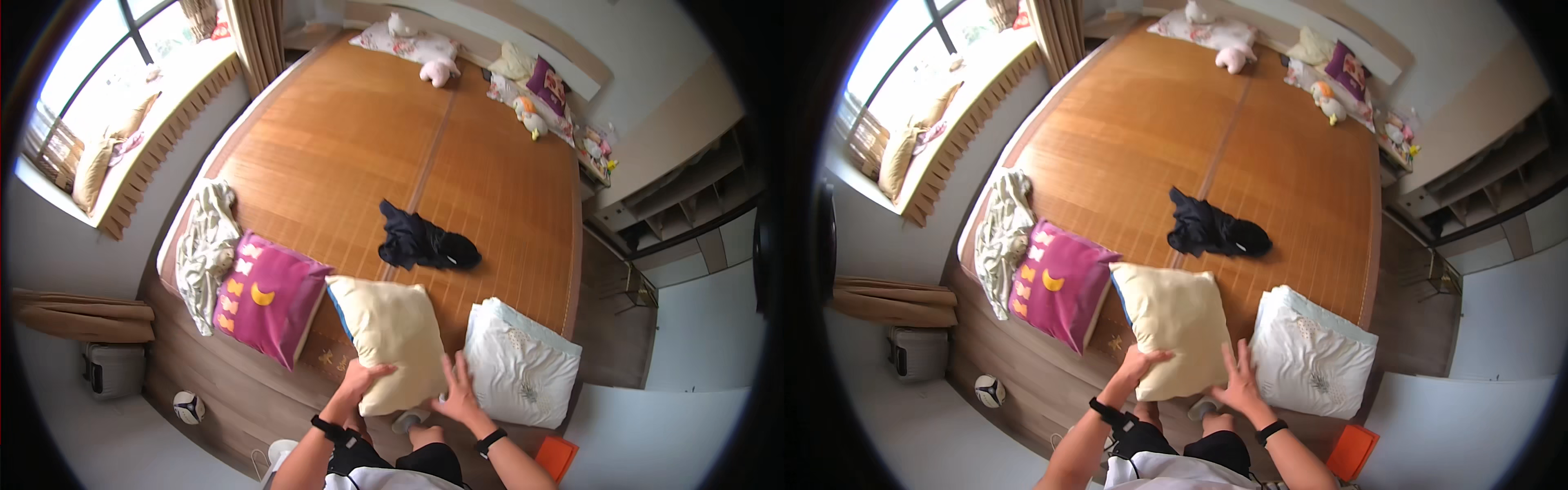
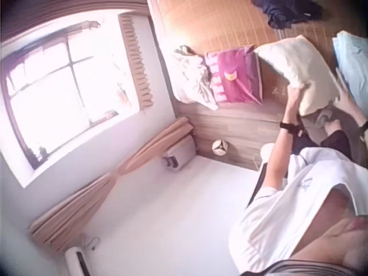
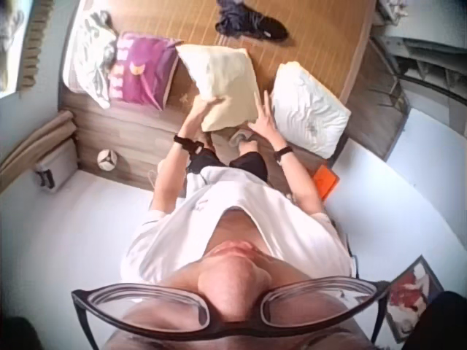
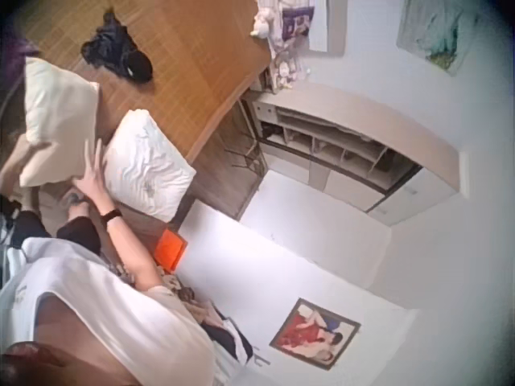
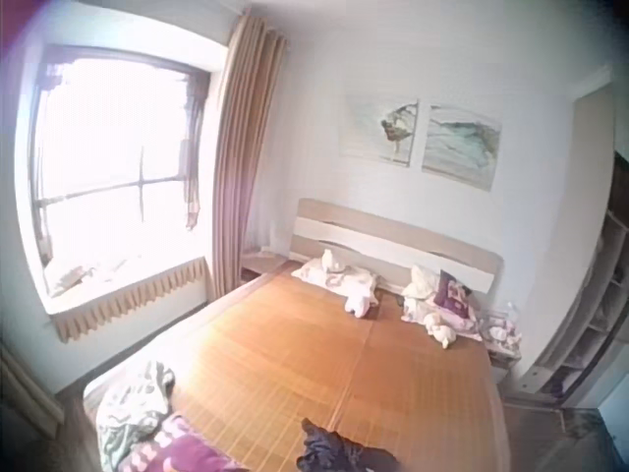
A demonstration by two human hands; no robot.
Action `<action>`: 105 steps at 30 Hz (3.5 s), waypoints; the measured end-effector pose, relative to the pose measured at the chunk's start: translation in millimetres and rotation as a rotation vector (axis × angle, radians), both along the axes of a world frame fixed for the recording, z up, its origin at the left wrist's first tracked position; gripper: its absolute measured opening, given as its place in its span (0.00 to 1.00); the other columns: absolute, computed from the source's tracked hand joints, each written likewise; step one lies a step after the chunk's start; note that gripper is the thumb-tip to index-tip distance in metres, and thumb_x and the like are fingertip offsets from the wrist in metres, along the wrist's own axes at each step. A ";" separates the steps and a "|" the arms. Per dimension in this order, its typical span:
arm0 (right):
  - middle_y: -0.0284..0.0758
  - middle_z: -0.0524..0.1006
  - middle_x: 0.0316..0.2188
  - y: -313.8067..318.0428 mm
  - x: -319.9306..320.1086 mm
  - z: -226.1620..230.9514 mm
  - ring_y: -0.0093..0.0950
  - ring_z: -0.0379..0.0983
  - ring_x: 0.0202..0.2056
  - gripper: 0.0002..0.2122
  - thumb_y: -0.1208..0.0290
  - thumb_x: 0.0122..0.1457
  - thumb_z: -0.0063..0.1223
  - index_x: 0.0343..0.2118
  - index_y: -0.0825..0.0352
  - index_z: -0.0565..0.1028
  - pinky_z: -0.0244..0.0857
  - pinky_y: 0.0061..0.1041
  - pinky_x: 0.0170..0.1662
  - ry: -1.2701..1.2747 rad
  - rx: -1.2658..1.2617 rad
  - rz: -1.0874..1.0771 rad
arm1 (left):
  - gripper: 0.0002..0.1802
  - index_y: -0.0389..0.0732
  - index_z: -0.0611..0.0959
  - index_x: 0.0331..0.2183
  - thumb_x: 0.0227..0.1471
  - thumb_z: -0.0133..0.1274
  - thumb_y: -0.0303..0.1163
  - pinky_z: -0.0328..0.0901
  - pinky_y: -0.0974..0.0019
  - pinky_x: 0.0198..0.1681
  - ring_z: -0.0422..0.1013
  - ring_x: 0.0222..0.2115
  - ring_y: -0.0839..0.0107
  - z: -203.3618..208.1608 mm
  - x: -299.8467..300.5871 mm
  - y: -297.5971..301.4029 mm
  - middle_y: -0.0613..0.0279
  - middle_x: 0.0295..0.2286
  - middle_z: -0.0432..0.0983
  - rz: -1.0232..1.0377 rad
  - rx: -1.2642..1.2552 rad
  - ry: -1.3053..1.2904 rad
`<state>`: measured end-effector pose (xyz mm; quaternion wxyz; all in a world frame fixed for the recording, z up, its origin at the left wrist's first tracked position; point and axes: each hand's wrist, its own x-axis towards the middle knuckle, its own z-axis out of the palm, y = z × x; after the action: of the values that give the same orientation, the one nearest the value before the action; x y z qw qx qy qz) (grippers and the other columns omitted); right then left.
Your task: The person folds a light green and white patterned quilt on a bed, arranges several throw pillows and plush toys along the headboard, and then folds a pair of black shorts and a beige garment.
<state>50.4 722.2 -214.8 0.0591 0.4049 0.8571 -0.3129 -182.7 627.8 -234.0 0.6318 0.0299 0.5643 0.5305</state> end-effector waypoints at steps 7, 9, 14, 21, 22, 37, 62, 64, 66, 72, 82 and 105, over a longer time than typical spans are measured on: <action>0.45 0.51 0.59 -28.5 -90.7 63.0 0.47 0.47 0.59 0.47 0.57 0.34 0.67 0.59 0.62 0.54 0.46 0.52 0.56 0.284 0.245 0.266 | 0.25 0.32 0.73 0.43 0.44 0.56 0.35 0.70 0.68 0.34 0.75 0.30 0.69 98.2 -53.3 -33.9 0.56 0.33 0.76 0.115 0.034 -0.217; 0.42 0.62 0.53 -28.7 -94.4 62.8 0.42 0.58 0.55 0.41 0.58 0.36 0.66 0.56 0.63 0.61 0.51 0.50 0.54 0.477 0.245 0.305 | 0.24 0.34 0.73 0.44 0.45 0.55 0.35 0.70 0.68 0.35 0.75 0.31 0.69 117.4 -62.0 -48.3 0.57 0.35 0.76 0.125 0.036 -0.204; 0.48 0.74 0.37 -15.9 -100.5 61.4 0.47 0.70 0.41 0.18 0.79 0.42 0.55 0.41 0.70 0.72 0.65 0.34 0.43 0.642 0.128 0.073 | 0.12 0.50 0.70 0.22 0.51 0.51 0.42 0.49 0.76 0.18 0.53 0.13 0.83 101.8 -80.0 -89.0 0.78 0.13 0.58 0.235 0.272 -0.528; 0.48 0.76 0.28 5.2 -53.3 50.1 0.47 0.72 0.35 0.12 0.69 0.46 0.59 0.33 0.71 0.76 0.66 0.37 0.36 0.412 0.145 -0.111 | 0.13 0.46 0.71 0.23 0.54 0.49 0.41 0.55 0.77 0.18 0.61 0.16 0.83 93.4 -80.9 -184.1 0.76 0.15 0.64 0.249 -0.110 0.111; 0.49 0.76 0.27 13.3 -39.7 40.2 0.49 0.72 0.34 0.13 0.68 0.46 0.60 0.30 0.73 0.76 0.66 0.38 0.36 0.424 0.187 -0.085 | 0.12 0.46 0.70 0.23 0.54 0.49 0.40 0.55 0.76 0.18 0.61 0.16 0.83 91.0 -80.7 -200.8 0.76 0.15 0.64 0.263 -0.152 0.128; 0.55 0.74 0.25 23.9 -39.2 43.7 0.49 0.72 0.32 0.21 0.57 0.46 0.61 0.26 0.76 0.76 0.67 0.38 0.35 0.148 0.114 -0.305 | 0.11 0.46 0.73 0.23 0.50 0.49 0.42 0.64 0.72 0.26 0.67 0.20 0.78 -2.5 -192.6 -260.8 0.72 0.18 0.69 -0.022 -0.493 0.286; 0.54 0.71 0.17 -168.7 -68.3 66.0 0.50 0.70 0.25 0.23 0.56 0.43 0.63 0.15 0.76 0.70 0.64 0.39 0.26 -0.246 0.316 -0.857 | 0.42 0.35 0.68 0.49 0.34 0.67 0.43 0.68 0.57 0.40 0.70 0.40 0.62 -199.7 -319.1 -152.6 0.58 0.44 0.69 0.397 -0.619 -0.252; 0.54 0.71 0.17 -186.4 -67.0 62.5 0.51 0.70 0.25 0.23 0.56 0.43 0.64 0.15 0.76 0.70 0.63 0.39 0.26 -0.172 0.321 -0.883 | 0.37 0.40 0.69 0.49 0.37 0.63 0.41 0.67 0.60 0.42 0.69 0.41 0.64 -176.1 -326.4 -157.0 0.59 0.43 0.70 0.259 -0.559 -0.363; 0.54 0.71 0.17 -190.3 -85.2 74.8 0.51 0.70 0.25 0.22 0.56 0.43 0.64 0.16 0.76 0.71 0.63 0.39 0.26 -0.312 0.267 -0.959 | 0.29 0.42 0.70 0.47 0.42 0.58 0.39 0.66 0.63 0.44 0.69 0.41 0.65 -153.1 -326.5 -166.0 0.58 0.42 0.71 0.122 -0.288 -0.285; 0.56 0.70 0.18 -218.0 -68.6 25.2 0.54 0.68 0.25 0.26 0.52 0.43 0.62 0.14 0.77 0.70 0.63 0.44 0.29 -0.126 0.255 -0.975 | 0.17 0.39 0.76 0.38 0.44 0.55 0.35 0.67 0.64 0.39 0.71 0.34 0.69 -137.7 -338.2 -175.0 0.61 0.33 0.75 0.166 -0.229 -0.326; 0.59 0.71 0.22 -161.6 -130.1 33.2 0.53 0.69 0.28 0.26 0.52 0.42 0.62 0.16 0.77 0.71 0.64 0.44 0.33 -0.050 0.079 -0.635 | 0.20 0.33 0.77 0.38 0.37 0.59 0.21 0.69 0.69 0.37 0.72 0.33 0.69 92.9 -379.6 -203.8 0.59 0.35 0.75 -0.064 0.082 0.198; 0.55 0.74 0.28 -292.6 -583.0 153.4 0.50 0.71 0.35 0.11 0.74 0.48 0.57 0.27 0.79 0.73 0.66 0.35 0.34 0.320 0.480 -0.402 | 0.23 0.35 0.74 0.41 0.39 0.59 0.20 0.68 0.64 0.42 0.71 0.37 0.66 208.8 -716.7 -589.5 0.60 0.37 0.73 0.810 0.319 0.382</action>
<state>-532.7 429.6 -61.3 -0.2356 0.5136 0.8079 -0.1672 -899.4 38.3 -25.1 0.2466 0.0013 0.5481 0.7993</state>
